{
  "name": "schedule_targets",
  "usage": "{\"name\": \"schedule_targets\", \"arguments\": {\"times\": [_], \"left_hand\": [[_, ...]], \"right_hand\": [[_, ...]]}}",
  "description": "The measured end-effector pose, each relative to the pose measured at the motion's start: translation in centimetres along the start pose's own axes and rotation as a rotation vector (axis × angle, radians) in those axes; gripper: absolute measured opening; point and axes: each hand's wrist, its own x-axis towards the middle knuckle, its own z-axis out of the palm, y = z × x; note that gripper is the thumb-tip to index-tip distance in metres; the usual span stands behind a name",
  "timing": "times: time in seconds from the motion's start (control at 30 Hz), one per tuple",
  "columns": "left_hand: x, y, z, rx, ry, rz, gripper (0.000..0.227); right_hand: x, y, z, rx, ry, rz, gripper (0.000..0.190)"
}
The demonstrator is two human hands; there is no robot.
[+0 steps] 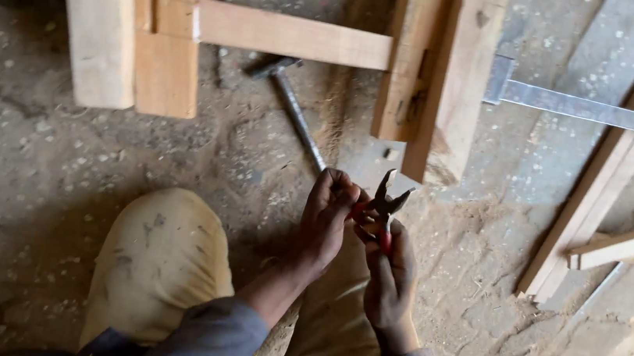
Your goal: Assembling a wooden furniture frame by hammering joints and using a clamp for alignment.
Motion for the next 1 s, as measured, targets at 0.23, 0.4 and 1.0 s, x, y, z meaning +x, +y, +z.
{"name": "schedule_targets", "arguments": {"times": [0.23,0.4,1.0], "left_hand": [[-1.6,-1.1,0.0,-0.049,0.070,0.104,0.009],[-2.5,0.2,0.8,-0.076,0.099,0.050,0.012],[-0.3,3.4,0.1,0.261,0.182,0.339,0.008]], "right_hand": [[-1.9,0.7,1.1,-0.299,0.127,0.036,0.016],[-1.6,1.9,0.6,-0.157,0.111,0.031,0.019],[0.8,4.3,-0.7,0.162,-0.075,0.144,0.042]]}}
